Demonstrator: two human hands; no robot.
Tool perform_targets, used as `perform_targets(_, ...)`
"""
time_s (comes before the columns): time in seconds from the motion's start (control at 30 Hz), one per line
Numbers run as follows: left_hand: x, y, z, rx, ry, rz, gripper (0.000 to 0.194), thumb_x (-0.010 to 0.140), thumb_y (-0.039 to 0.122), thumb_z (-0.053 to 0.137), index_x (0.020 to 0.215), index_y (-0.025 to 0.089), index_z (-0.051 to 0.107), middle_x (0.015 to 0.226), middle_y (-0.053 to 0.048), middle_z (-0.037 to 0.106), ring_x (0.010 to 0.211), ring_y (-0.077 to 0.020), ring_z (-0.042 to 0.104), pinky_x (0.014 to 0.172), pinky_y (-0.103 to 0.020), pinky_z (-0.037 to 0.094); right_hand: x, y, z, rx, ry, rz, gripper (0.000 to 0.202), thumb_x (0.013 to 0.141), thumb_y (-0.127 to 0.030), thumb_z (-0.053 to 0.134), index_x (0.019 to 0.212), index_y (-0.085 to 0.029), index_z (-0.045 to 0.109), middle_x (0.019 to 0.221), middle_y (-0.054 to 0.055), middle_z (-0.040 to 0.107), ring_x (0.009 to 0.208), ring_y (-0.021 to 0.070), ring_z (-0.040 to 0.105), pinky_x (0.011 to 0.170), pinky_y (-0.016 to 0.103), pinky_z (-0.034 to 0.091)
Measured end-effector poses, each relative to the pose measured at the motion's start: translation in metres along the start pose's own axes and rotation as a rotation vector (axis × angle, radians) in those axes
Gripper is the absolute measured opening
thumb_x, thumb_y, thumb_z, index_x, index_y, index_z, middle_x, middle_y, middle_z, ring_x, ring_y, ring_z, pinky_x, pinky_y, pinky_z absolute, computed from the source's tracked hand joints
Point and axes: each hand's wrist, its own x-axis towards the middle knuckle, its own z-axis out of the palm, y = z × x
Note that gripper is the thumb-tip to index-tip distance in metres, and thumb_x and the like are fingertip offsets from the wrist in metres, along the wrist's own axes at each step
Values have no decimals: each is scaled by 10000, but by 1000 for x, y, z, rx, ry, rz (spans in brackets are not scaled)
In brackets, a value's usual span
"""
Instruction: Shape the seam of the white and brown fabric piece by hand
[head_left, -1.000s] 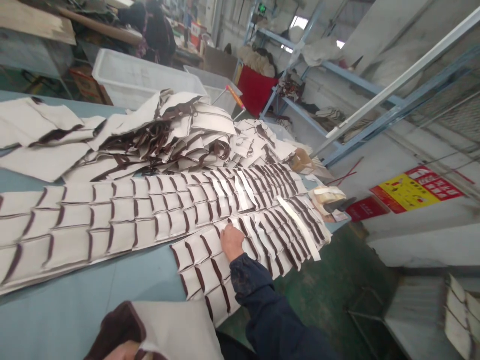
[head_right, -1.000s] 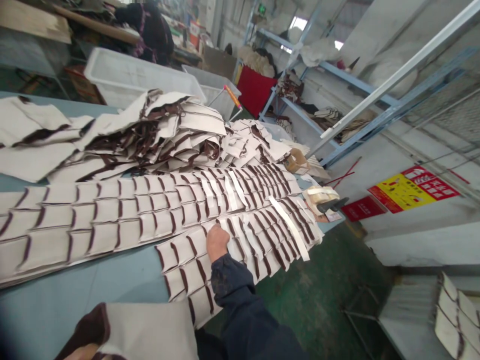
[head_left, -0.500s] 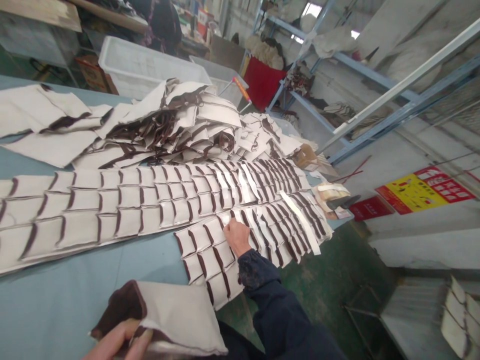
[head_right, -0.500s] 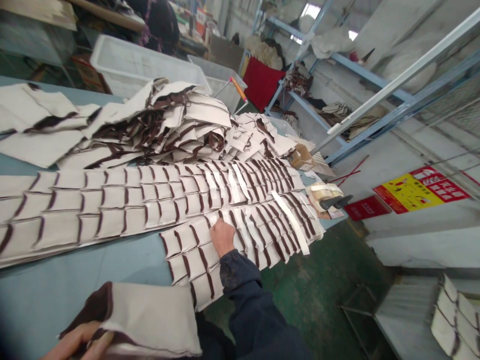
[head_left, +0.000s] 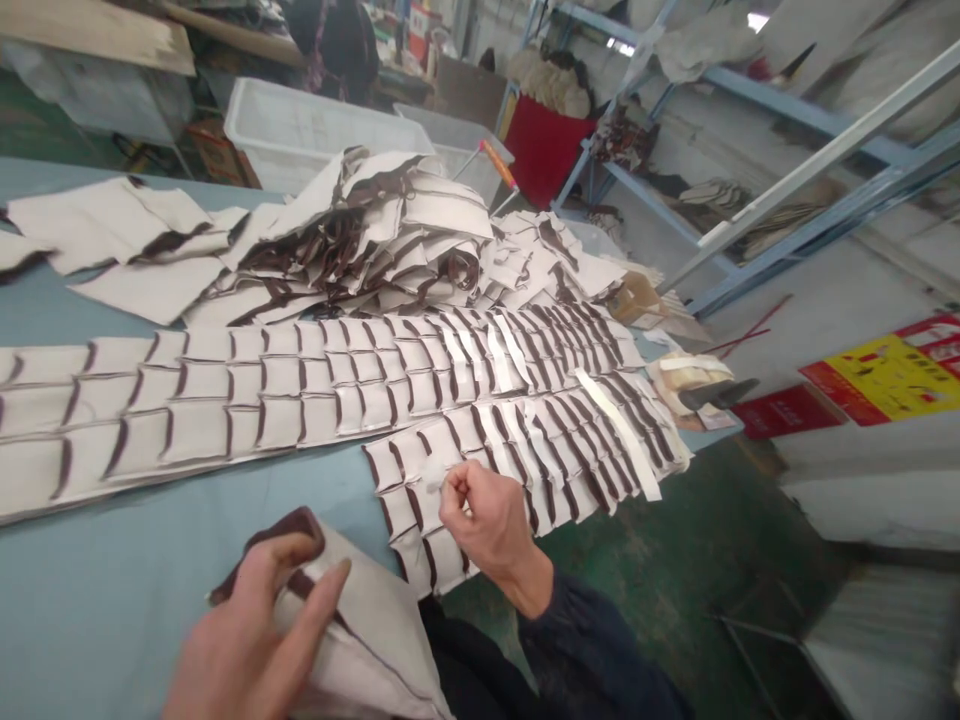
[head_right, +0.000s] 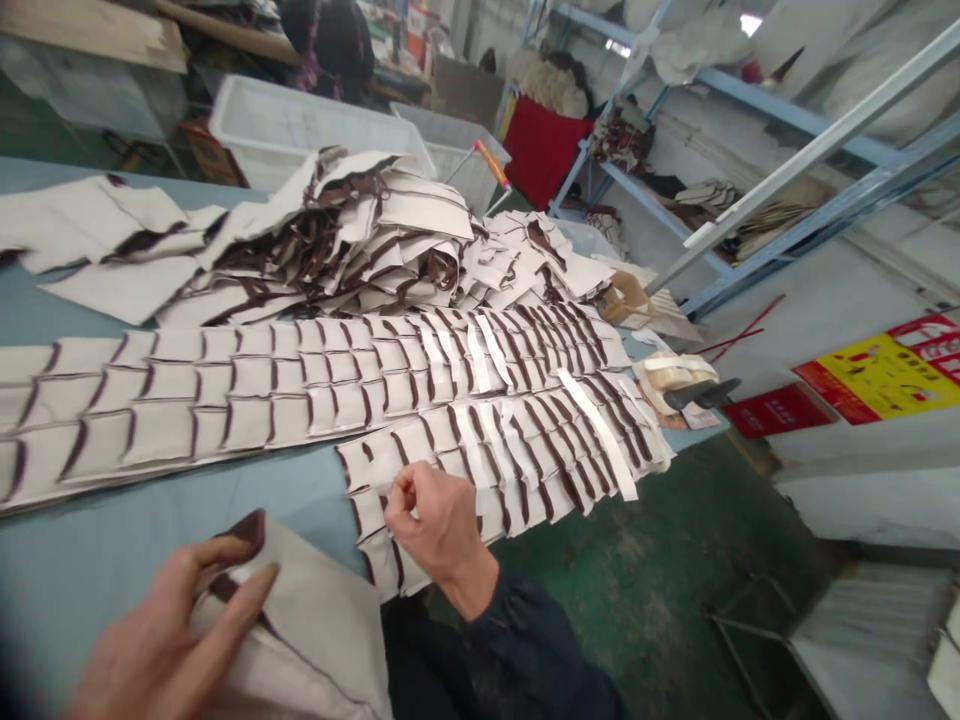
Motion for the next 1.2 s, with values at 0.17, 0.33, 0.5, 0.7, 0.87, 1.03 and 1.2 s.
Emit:
perform_targets(0.17, 4, 57, -1, -253, -121, -53, 555, 899, 630, 903, 1338, 290, 885, 1175, -54, 953, 981, -341, 899, 946, -390, 731, 0, -47, -26, 120, 100, -225, 192, 1000, -114, 620, 917, -263, 708, 708, -20, 744, 613, 177, 690, 660, 305, 461)
perform_targets(0.33, -4, 79, -1, -484, -209, -83, 365, 955, 607, 904, 902, 246, 888, 862, -4, 836, 838, -262, 765, 793, -293, 638, -4, -79, -42, 246, 49, -257, 202, 1032, -125, 646, 905, -267, 712, 711, -12, 754, 622, 180, 688, 653, 319, 443)
perform_targets(0.5, -19, 65, 0, -698, -243, -308, 561, 921, 742, 982, 899, 188, 904, 828, -42, 840, 727, -230, 706, 671, -281, 569, -11, -89, -55, 586, -78, 50, 75, 1056, -279, 816, 985, -262, 800, 741, -27, 764, 632, 172, 668, 672, 306, 514)
perform_targets(0.7, -35, 67, -2, -666, -238, -247, 621, 906, 808, 976, 907, 189, 933, 824, -70, 821, 809, -273, 738, 715, -308, 605, -19, -101, -53, 1032, -323, 453, 282, 1034, -495, 884, 1124, -228, 873, 1087, 62, 912, 983, 235, 823, 950, 355, 649)
perform_targets(0.87, -38, 60, -6, -618, -283, -167, 561, 991, 754, 924, 874, 206, 897, 802, -38, 778, 758, -233, 670, 687, -292, 568, -35, -121, -38, 1321, -297, 602, 408, 1061, -608, 880, 1100, -207, 822, 1041, 53, 865, 941, 214, 789, 960, 339, 657)
perform_targets(1.03, -43, 34, -13, -854, -464, -182, 569, 958, 732, 988, 1209, 224, 932, 1050, -70, 860, 1014, -309, 802, 822, -293, 649, -50, -127, -28, 1152, -67, 652, 517, 1111, -737, 820, 1064, -222, 795, 957, 42, 819, 880, 213, 738, 863, 325, 630)
perform_targets(1.2, -50, 31, -24, -842, -421, -307, 717, 915, 760, 1063, 1353, 260, 793, 901, 16, 747, 744, -183, 652, 669, -239, 537, -59, -131, -22, 995, 122, 631, 484, 1128, -714, 795, 997, -250, 747, 834, 2, 734, 749, 189, 653, 742, 305, 582)
